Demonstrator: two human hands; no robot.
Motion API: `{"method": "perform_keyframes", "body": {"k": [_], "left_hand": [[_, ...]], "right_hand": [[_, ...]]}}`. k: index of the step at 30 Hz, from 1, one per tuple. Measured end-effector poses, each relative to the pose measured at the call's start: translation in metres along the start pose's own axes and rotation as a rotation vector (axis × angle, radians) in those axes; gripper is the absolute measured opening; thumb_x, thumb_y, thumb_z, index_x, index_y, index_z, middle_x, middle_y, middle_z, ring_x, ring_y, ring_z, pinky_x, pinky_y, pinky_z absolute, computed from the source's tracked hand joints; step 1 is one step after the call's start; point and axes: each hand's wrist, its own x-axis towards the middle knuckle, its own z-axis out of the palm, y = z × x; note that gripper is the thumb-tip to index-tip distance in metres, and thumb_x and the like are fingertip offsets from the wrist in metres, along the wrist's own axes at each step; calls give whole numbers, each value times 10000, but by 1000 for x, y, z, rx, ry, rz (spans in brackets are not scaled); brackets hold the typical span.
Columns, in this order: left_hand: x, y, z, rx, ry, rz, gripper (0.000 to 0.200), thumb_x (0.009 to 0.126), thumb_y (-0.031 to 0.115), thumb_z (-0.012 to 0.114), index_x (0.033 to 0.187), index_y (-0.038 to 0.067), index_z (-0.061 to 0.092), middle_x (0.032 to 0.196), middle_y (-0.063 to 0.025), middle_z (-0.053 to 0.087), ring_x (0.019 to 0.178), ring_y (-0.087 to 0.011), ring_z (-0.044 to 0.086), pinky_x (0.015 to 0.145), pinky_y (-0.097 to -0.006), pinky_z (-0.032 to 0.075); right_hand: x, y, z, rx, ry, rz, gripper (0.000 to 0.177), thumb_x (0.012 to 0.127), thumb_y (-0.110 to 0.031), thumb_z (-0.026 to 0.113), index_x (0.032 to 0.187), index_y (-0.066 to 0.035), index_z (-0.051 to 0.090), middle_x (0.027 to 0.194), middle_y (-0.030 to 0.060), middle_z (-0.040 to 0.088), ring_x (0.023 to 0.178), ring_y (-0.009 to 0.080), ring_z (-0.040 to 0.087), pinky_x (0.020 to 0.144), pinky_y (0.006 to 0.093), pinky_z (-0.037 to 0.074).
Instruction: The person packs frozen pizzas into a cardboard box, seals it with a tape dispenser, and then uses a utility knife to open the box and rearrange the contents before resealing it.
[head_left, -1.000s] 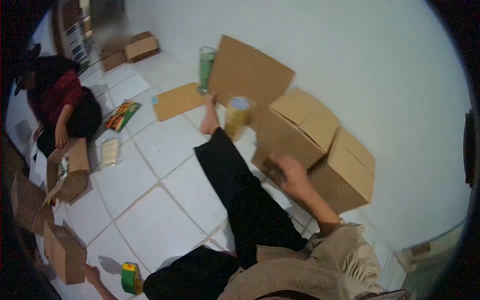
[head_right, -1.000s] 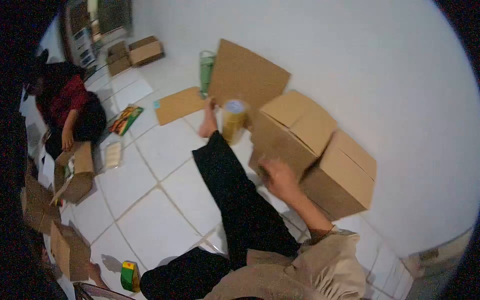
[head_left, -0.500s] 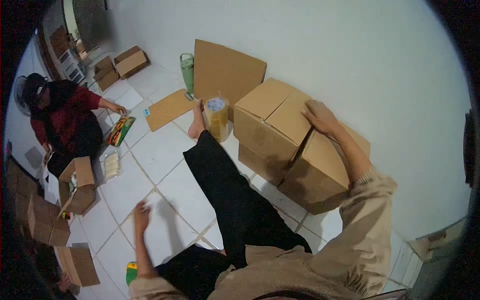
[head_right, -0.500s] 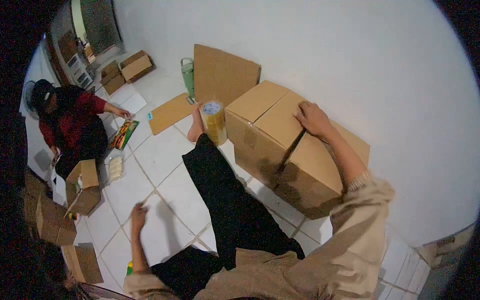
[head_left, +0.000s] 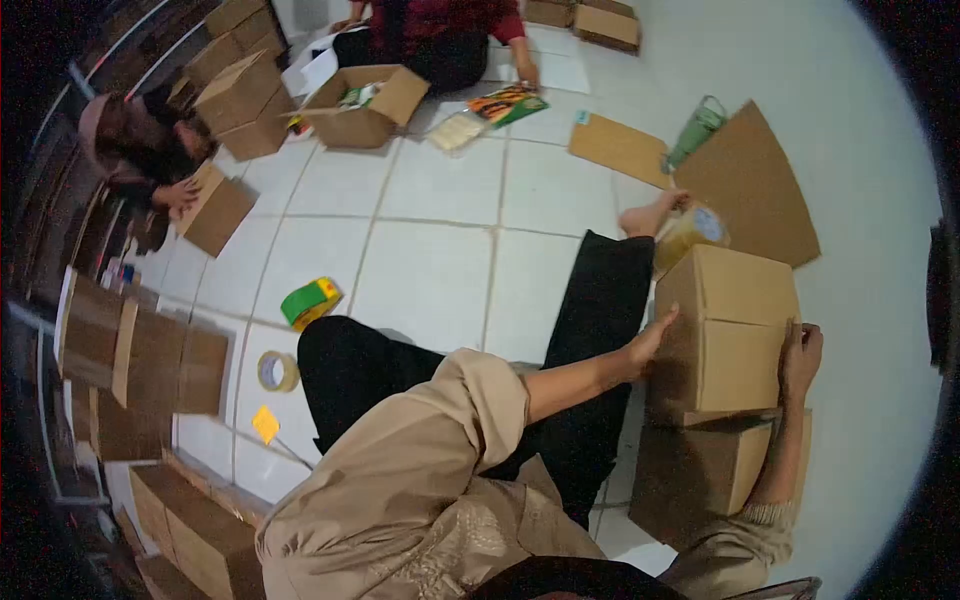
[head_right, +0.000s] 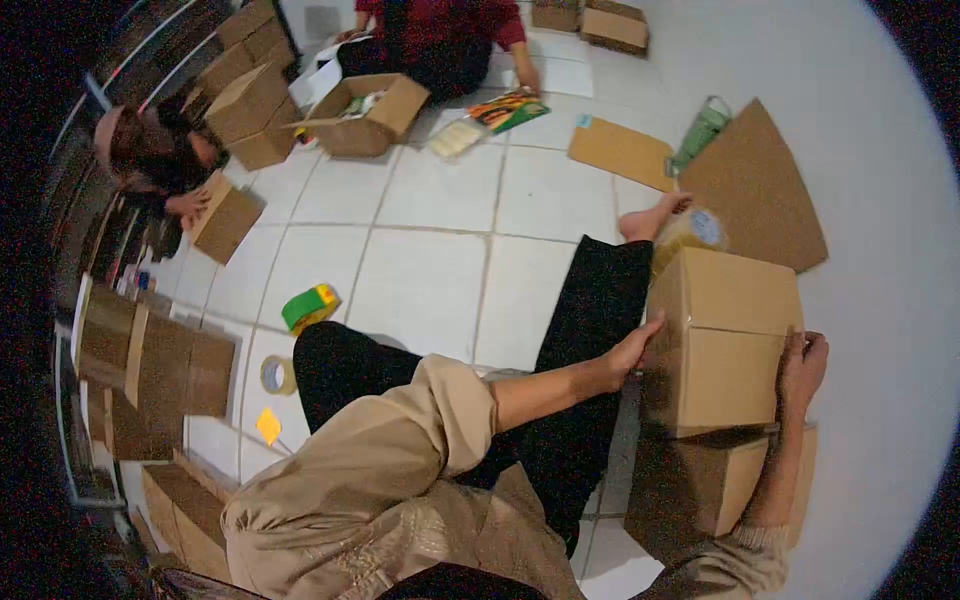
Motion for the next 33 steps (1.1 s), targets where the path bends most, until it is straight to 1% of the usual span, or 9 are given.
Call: {"method": "perform_keyframes", "body": {"k": [4, 9, 12, 18, 20, 24, 27, 29, 33], "left_hand": [[-48, -14, -48, -466, -182, -130, 761, 796, 725, 322, 1312, 171, 406, 1222, -125, 470, 1085, -250, 450, 902, -438, 351], [-142, 21, -62, -501, -109, -141, 903, 732, 776, 361, 1405, 189, 222, 1410, -98, 278, 1262, -333, 297, 1027, -534, 215], [-127, -14, -84, -1041, -197, -152, 871, 727, 721, 477, 1373, 168, 288, 1388, -116, 313, 1236, -333, 341, 1017, -519, 261], [-162, -45, -129, -1151, 63, -70, 841, 721, 715, 497, 1268, 82, 405, 1197, -121, 486, 1077, -307, 496, 882, -430, 428], [-173, -56, -140, -1206, 132, -121, 790, 732, 665, 553, 1236, 70, 435, 1101, -122, 530, 930, -266, 572, 774, -377, 495], [-205, -48, -153, -1259, 111, -75, 734, 736, 598, 616, 1237, 88, 450, 1159, -116, 537, 978, -288, 562, 842, -384, 474], [-253, -20, -172, -791, -105, 68, 613, 789, 487, 630, 1228, 93, 462, 1102, -103, 574, 906, -224, 589, 791, -343, 491], [-291, 11, -216, 611, 184, 678, 458, 835, 342, 624, 1187, 78, 498, 1020, -88, 608, 859, -168, 591, 736, -296, 494], [-349, 26, -332, 132, 1011, 761, 228, 829, 63, 564, 1056, 41, 570, 858, -52, 606, 707, -112, 573, 617, -258, 478]], "right_hand": [[-44, -99, 15, -50, -14, -305, 409, 864, -322, 513, 1008, 60, 490, 940, 191, 489, 921, 347, 491, 835, 428, 385], [-66, -224, 56, -76, -32, -733, 375, 840, -277, 541, 1051, 27, 481, 1014, 212, 482, 997, 396, 460, 869, 435, 380], [-96, -279, 68, -147, -149, -833, 367, 792, -219, 577, 1052, 22, 482, 1042, 232, 477, 976, 403, 466, 826, 447, 390], [-183, -325, 124, -226, -123, -1268, 345, 779, -206, 581, 1033, 9, 490, 1057, 207, 489, 983, 362, 465, 842, 440, 372], [-194, -352, 148, -160, -334, -1297, 310, 791, -209, 570, 1008, 3, 506, 1043, 200, 504, 981, 343, 473, 843, 436, 366], [-198, -408, 194, -87, -363, -1509, 279, 787, -191, 565, 988, -3, 520, 993, 180, 535, 949, 326, 490, 838, 427, 364], [-184, -439, 223, -138, -516, -1463, 233, 767, -163, 562, 938, -7, 536, 939, 158, 560, 910, 321, 504, 827, 424, 371], [-166, -444, 252, 129, -538, -1369, 202, 753, -138, 549, 910, -12, 545, 920, 152, 564, 888, 325, 509, 821, 424, 376], [-133, -419, 294, 33, -299, -1274, 218, 763, -155, 547, 930, -15, 553, 965, 162, 562, 930, 349, 498, 848, 451, 367]]}}
